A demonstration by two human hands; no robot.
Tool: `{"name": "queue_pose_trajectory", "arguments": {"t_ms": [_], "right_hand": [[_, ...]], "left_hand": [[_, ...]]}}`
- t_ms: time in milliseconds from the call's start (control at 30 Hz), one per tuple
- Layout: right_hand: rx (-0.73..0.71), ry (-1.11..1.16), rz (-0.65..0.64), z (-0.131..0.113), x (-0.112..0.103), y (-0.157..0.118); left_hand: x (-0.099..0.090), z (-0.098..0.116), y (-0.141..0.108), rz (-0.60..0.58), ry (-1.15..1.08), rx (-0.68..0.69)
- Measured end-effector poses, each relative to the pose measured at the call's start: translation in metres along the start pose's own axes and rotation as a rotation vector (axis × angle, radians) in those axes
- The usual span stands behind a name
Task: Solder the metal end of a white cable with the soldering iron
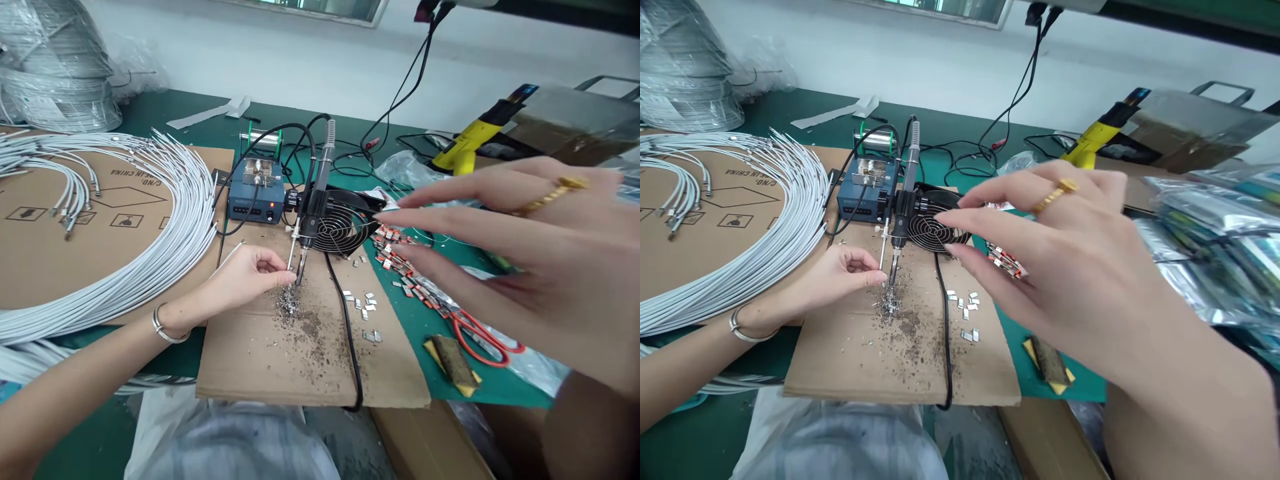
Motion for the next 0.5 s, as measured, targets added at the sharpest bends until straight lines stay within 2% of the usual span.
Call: {"name": "queue_pose_trajectory", "arguments": {"t_ms": [133, 367, 500], "right_hand": [[0.118, 0.023, -0.053, 0.007, -0.007, -0.028], [0.292, 0.024, -0.018, 0.011, -0.012, -0.06], [0.385, -0.074, 0.015, 0.014, -0.016, -0.087]], "left_hand": [[0.001, -0.003, -0.001, 0.015, -0.011, -0.014], [0.005, -0.008, -0.005, 0.005, 0.056, -0.037], [0.006, -0.011, -0.006, 0.016, 0.092, -0.038]]}}
Point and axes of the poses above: each hand's wrist, its own y-axis towards the middle knuckle, its own x-axis out of the palm, z = x × y, the point moved 3 cm from there along y, towards the middle knuckle, and after that the axes turned 8 degrees about z, right-handed, at the moved point
